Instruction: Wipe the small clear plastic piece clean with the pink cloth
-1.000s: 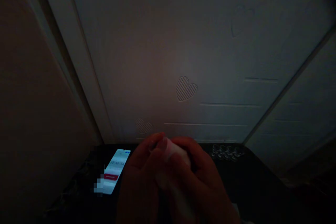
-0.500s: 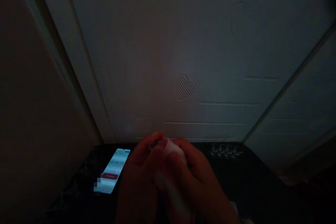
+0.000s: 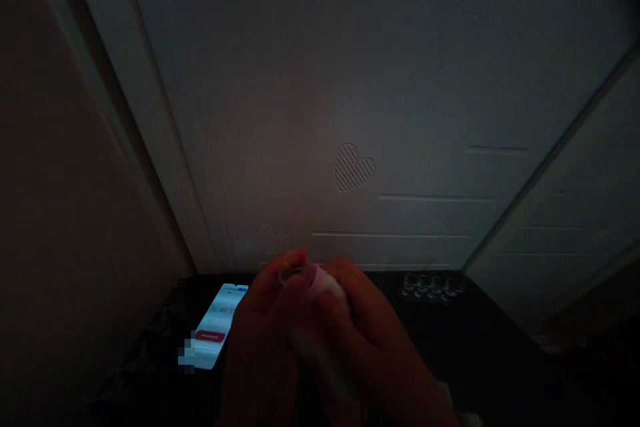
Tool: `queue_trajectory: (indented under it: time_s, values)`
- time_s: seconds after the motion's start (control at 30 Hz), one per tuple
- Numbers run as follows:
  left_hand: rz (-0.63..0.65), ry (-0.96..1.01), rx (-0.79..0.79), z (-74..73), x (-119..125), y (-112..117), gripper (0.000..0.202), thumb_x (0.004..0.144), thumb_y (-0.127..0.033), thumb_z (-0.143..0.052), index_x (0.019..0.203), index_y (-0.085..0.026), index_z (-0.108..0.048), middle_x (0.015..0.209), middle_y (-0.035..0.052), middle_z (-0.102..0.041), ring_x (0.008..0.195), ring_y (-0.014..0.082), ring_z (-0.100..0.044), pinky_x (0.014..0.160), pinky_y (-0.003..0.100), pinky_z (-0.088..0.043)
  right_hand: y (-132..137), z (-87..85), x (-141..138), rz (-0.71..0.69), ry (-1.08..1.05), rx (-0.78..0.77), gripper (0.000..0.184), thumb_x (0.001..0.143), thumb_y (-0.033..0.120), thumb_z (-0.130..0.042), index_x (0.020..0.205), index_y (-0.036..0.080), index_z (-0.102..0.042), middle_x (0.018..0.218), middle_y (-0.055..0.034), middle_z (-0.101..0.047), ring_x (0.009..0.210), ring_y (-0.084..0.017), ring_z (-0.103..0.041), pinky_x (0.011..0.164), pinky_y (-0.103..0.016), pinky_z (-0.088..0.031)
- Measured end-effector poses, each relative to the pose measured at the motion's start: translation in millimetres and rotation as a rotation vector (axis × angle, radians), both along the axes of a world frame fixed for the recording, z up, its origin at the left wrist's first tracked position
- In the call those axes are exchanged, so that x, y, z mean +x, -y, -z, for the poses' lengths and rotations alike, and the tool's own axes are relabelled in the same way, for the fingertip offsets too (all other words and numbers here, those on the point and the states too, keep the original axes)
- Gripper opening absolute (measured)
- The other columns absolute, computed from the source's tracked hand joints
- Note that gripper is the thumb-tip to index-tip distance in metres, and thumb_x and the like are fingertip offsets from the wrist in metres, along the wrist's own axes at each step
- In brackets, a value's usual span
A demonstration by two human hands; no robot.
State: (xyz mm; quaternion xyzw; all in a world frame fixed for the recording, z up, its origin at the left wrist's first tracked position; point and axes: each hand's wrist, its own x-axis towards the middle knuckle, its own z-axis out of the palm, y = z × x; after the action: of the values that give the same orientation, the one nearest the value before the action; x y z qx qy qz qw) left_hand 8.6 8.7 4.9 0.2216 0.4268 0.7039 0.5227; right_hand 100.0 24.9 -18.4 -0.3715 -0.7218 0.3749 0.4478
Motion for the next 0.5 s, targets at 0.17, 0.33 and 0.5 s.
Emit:
queue_trajectory:
  time_s: [0.17,0.33,0.5]
  values:
    - [0.001,-0.019,-0.016,0.5,-0.8,0.4,0.028,0.054,-0.035,-0.068,0.076,-0.018,-0.060,0.064,-0.0015,-0.060,0.056,0.0107,-0.055,0.050,0.019,-0.043,2.6,-1.2,-0.1,-0.006,-0.041,-0.067,0.021,0.084,0.034,-0.040,0.087,0.019,-0.053,0.077,0.0000,-0.054,0.067,-0.010,-0.047,0.057,-0.020,-0.038]
    - [0.033,-0.016,-0.011,3.7,-2.7,1.0,0.028,0.056,-0.036,-0.066,0.076,-0.018,-0.060,0.070,0.0001,-0.062,0.061,0.0115,-0.057,0.055,0.021,-0.045,2.6,-0.2,-2.4,-0.005,-0.093,-0.177,0.027,0.082,0.041,-0.041,0.081,0.017,-0.054,0.068,0.0012,-0.052,0.059,-0.009,-0.045,0.049,-0.018,-0.036]
    - [0.044,-0.031,-0.010,6.0,-4.0,0.1,0.032,0.055,-0.036,-0.066,0.081,-0.017,-0.061,0.074,0.0020,-0.063,0.064,0.0150,-0.059,0.057,0.024,-0.046,-0.2,0.1,-2.5,0.021,-0.080,-0.157,0.024,0.081,0.039,-0.043,0.078,0.017,-0.053,0.067,0.0013,-0.051,0.059,-0.009,-0.045,0.050,-0.018,-0.036]
